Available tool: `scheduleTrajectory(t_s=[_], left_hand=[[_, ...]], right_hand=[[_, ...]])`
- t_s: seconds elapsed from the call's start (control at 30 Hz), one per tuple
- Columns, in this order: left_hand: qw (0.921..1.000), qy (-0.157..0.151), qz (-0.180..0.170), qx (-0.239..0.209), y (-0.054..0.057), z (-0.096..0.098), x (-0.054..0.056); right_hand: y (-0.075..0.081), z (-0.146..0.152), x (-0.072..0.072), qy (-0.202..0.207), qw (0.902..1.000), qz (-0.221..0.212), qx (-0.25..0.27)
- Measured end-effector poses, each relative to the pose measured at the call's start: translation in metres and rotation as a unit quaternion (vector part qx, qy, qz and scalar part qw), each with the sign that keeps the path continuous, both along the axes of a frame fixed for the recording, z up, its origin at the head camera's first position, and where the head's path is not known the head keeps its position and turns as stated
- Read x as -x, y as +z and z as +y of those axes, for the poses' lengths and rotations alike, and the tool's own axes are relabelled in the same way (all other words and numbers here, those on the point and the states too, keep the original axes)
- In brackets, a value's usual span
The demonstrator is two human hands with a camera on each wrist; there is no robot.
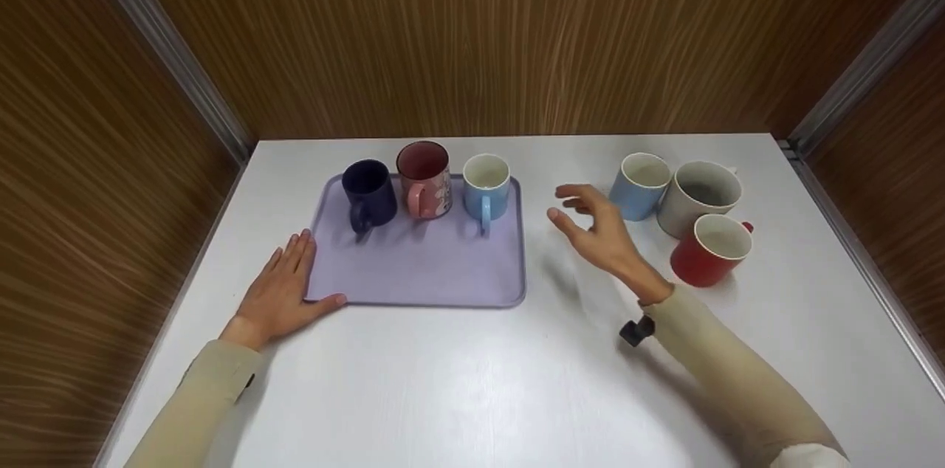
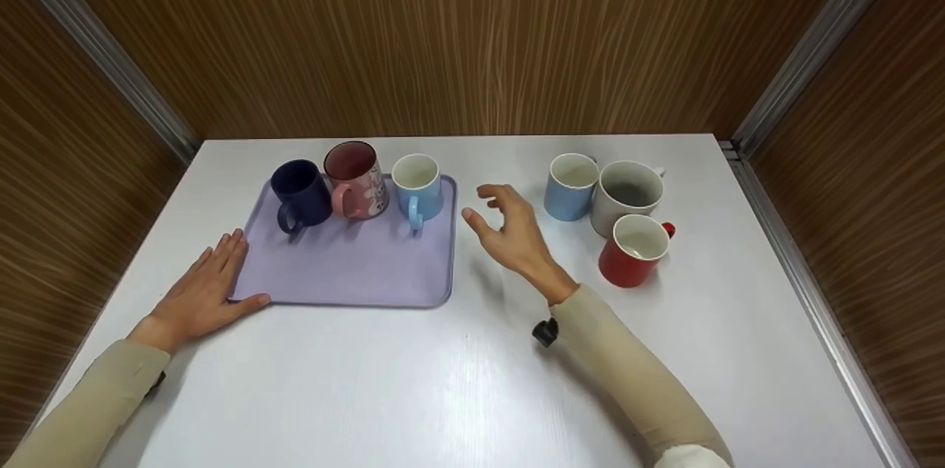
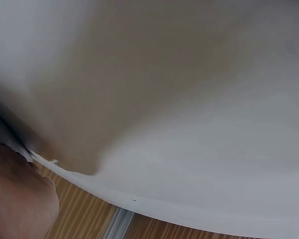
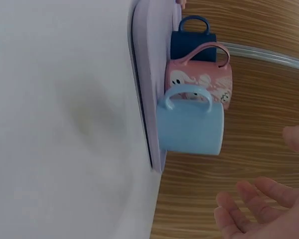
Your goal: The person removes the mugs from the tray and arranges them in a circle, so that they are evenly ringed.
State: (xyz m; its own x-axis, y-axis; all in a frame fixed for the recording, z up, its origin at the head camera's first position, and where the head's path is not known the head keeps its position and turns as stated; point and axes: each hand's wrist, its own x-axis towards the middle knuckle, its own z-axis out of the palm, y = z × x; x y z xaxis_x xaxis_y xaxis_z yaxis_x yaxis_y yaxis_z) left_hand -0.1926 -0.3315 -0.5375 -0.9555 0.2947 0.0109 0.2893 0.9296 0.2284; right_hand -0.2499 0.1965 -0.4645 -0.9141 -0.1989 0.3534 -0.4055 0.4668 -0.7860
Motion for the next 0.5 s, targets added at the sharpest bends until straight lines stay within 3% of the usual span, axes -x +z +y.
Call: scheduleTrajectory(t_s=[0.5], left_hand=[[1.0000, 0.000, 0.008, -0.002, 0.000, 0.001, 0.001]], right_hand=[[-0.025, -0.056, 0.024, 0.046, 0.9891, -0.137, 0.027]])
